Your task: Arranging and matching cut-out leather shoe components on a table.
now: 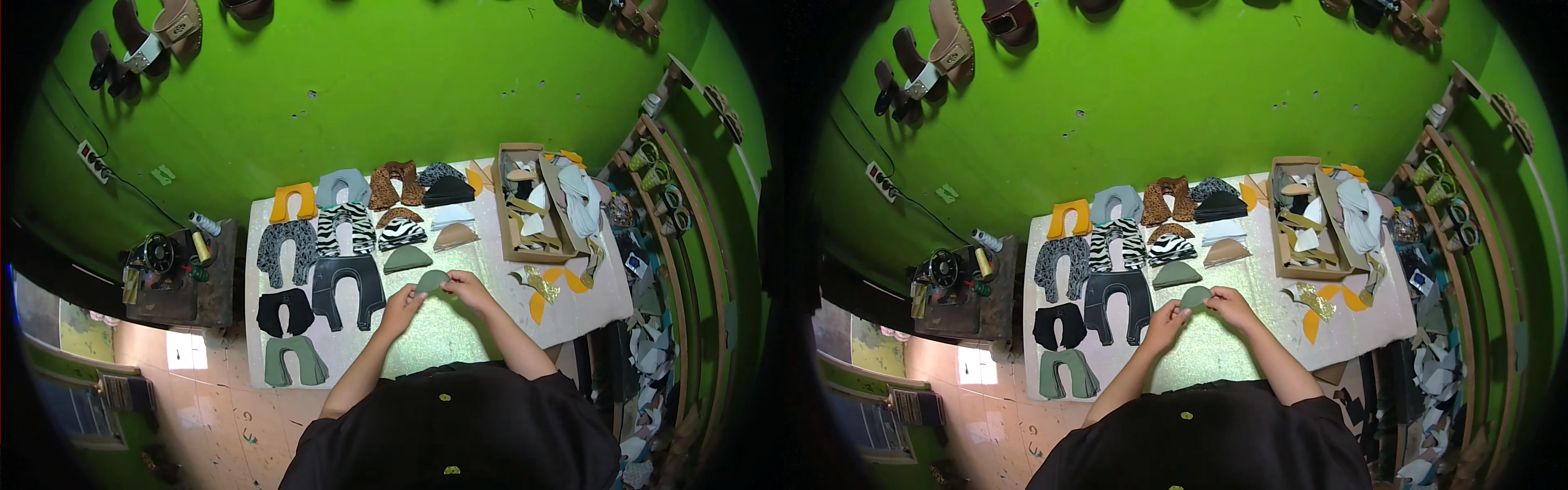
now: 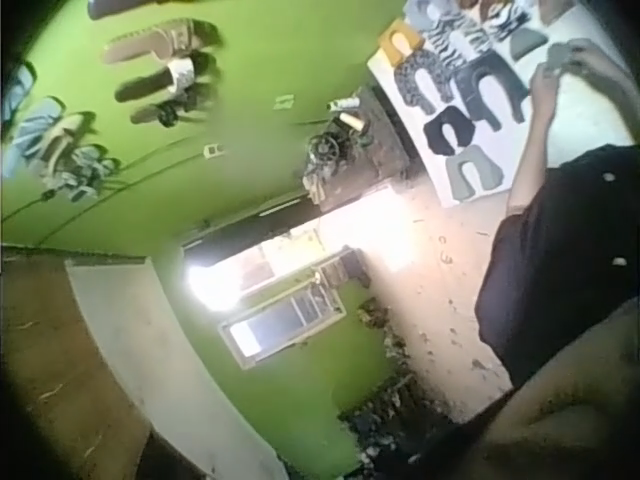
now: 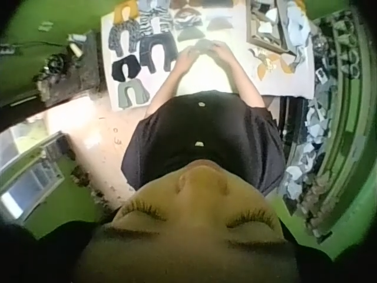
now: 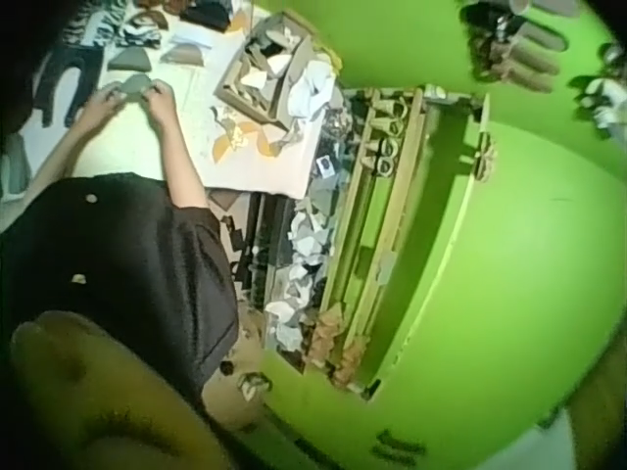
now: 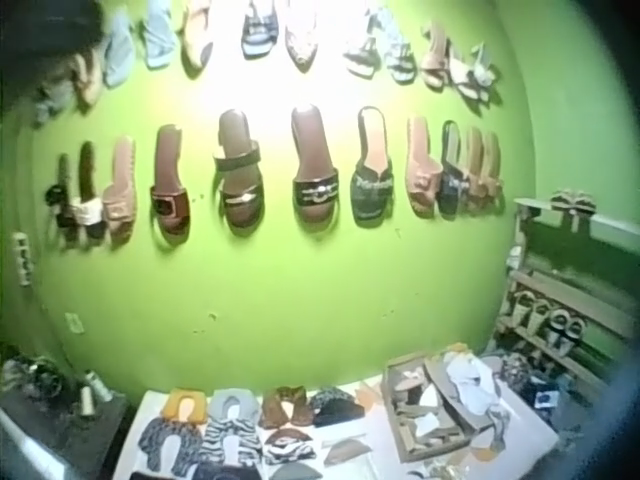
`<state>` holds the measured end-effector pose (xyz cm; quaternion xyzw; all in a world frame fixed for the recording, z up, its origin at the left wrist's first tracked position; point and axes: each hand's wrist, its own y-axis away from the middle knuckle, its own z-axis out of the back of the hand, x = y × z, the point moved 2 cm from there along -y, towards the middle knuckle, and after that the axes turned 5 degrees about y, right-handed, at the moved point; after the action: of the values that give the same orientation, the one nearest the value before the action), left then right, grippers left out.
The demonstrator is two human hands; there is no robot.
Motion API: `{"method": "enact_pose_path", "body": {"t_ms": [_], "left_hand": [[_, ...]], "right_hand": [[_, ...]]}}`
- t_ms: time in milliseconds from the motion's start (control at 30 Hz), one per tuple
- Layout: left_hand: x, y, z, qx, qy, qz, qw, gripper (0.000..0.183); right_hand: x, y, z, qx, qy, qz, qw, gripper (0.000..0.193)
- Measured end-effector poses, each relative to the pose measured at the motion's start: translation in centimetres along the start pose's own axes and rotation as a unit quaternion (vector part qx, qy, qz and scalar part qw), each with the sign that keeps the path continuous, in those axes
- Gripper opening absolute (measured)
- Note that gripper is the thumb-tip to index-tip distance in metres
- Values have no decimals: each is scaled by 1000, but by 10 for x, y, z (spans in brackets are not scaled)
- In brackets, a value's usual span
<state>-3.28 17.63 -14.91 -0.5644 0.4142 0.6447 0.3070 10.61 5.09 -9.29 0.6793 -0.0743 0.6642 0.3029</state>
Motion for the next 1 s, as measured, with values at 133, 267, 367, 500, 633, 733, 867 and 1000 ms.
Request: {"method": "enact_pose_path", "body": {"t_ms": [133,267,367,500,633,733,867,1000], "left_hand": [[-38,-15,28,-39,-76,-37,996,26],[-43,-39,53,-112,-151,-61,980,26],[-26,-58,59,-144,-217,-62,963,25],[-24,-63,58,-163,-310,-34,936,26],[-25,-64,54,-183,-388,-28,903,24],[-25,-65,50,-169,-439,-17,882,20],[-29,-61,42,-221,-465,-93,852,36],[-19,-56,33,-39,-449,-219,866,32]], "right_hand": [[-13,-42,-13,-90,100,4,991,20],[9,-71,-27,-121,297,9,947,25],[-4,-99,-30,-122,342,4,932,29],[-7,-101,-37,-186,451,77,870,25],[-8,-97,-32,-218,471,86,850,24],[-9,-100,-32,-207,492,58,843,25],[2,-81,-35,-295,485,180,803,33],[-14,-49,-39,-82,536,221,811,43]]}}
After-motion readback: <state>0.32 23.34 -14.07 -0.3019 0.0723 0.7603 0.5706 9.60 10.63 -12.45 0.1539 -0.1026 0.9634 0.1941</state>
